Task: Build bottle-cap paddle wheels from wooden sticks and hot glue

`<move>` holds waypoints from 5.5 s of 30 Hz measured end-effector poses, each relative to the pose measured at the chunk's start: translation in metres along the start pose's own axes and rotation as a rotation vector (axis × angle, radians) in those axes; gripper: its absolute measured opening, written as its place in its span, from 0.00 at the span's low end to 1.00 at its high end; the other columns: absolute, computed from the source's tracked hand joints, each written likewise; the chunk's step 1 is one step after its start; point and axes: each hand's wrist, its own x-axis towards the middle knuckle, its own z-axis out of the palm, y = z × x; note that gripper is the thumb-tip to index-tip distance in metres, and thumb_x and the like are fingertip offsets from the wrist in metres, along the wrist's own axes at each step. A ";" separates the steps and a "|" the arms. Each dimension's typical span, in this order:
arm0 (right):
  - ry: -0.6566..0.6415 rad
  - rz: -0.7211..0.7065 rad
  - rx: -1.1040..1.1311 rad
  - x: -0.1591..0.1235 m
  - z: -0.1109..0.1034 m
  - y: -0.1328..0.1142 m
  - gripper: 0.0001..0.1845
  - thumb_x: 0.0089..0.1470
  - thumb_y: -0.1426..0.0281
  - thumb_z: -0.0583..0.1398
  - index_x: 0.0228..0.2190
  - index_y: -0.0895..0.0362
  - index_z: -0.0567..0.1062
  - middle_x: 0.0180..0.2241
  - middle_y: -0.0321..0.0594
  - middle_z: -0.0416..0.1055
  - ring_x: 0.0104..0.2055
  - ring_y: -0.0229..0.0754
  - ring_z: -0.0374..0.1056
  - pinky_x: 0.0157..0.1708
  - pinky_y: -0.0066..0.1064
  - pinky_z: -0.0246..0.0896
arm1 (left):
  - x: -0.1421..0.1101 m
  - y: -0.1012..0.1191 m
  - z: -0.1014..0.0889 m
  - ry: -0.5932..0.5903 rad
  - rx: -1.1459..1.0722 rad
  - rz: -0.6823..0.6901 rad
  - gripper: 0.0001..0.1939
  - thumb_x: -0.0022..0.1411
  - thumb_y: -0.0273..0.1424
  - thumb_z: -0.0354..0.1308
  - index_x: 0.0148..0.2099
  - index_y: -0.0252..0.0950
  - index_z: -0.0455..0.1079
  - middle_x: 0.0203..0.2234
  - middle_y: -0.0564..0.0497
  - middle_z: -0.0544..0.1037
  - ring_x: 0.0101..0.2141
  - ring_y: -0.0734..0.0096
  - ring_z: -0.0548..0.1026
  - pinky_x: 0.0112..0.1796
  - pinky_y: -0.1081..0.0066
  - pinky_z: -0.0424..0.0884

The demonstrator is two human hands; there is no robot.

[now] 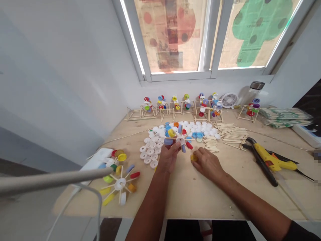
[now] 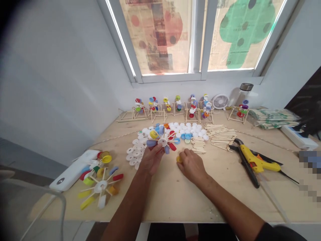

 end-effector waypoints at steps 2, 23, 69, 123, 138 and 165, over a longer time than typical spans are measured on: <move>0.028 0.013 0.104 0.000 -0.002 0.007 0.10 0.53 0.66 0.55 0.34 0.57 0.72 0.36 0.44 0.71 0.38 0.45 0.66 0.35 0.33 0.59 | -0.001 0.001 0.001 -0.002 0.017 0.003 0.16 0.43 0.28 0.69 0.37 0.35 0.74 0.30 0.51 0.79 0.37 0.65 0.76 0.40 0.67 0.67; 0.035 0.088 0.911 0.005 -0.059 0.022 0.19 0.52 0.58 0.57 0.42 0.54 0.76 0.37 0.39 0.74 0.37 0.42 0.66 0.37 0.34 0.61 | 0.000 -0.005 0.002 -0.101 0.199 -0.045 0.16 0.38 0.31 0.71 0.33 0.34 0.76 0.28 0.48 0.79 0.31 0.66 0.74 0.32 0.69 0.67; -0.121 0.073 1.066 0.005 -0.050 0.012 0.19 0.47 0.53 0.61 0.31 0.57 0.74 0.31 0.39 0.73 0.35 0.42 0.67 0.35 0.33 0.60 | -0.009 0.001 0.006 -0.286 0.420 -0.164 0.23 0.40 0.32 0.71 0.41 0.36 0.73 0.32 0.48 0.78 0.27 0.69 0.74 0.26 0.72 0.68; 0.207 -0.296 0.145 0.008 0.023 -0.080 0.11 0.50 0.67 0.60 0.36 0.58 0.73 0.39 0.44 0.71 0.45 0.48 0.60 0.45 0.39 0.51 | -0.029 0.054 -0.020 0.256 0.003 0.255 0.11 0.41 0.29 0.71 0.30 0.34 0.75 0.28 0.53 0.78 0.32 0.74 0.75 0.36 0.73 0.68; 0.194 -0.036 0.279 0.005 0.009 0.014 0.14 0.52 0.70 0.57 0.41 0.56 0.74 0.40 0.44 0.73 0.44 0.47 0.65 0.44 0.38 0.58 | 0.011 0.027 0.001 0.177 0.076 0.086 0.15 0.38 0.29 0.72 0.31 0.34 0.73 0.27 0.53 0.77 0.27 0.77 0.73 0.30 0.76 0.67; 0.235 -0.138 0.196 0.001 0.020 0.008 0.14 0.54 0.70 0.56 0.44 0.56 0.72 0.39 0.46 0.73 0.44 0.47 0.64 0.42 0.38 0.58 | 0.027 0.026 -0.015 0.171 0.056 0.071 0.15 0.39 0.30 0.72 0.32 0.36 0.73 0.29 0.52 0.78 0.30 0.74 0.74 0.31 0.73 0.70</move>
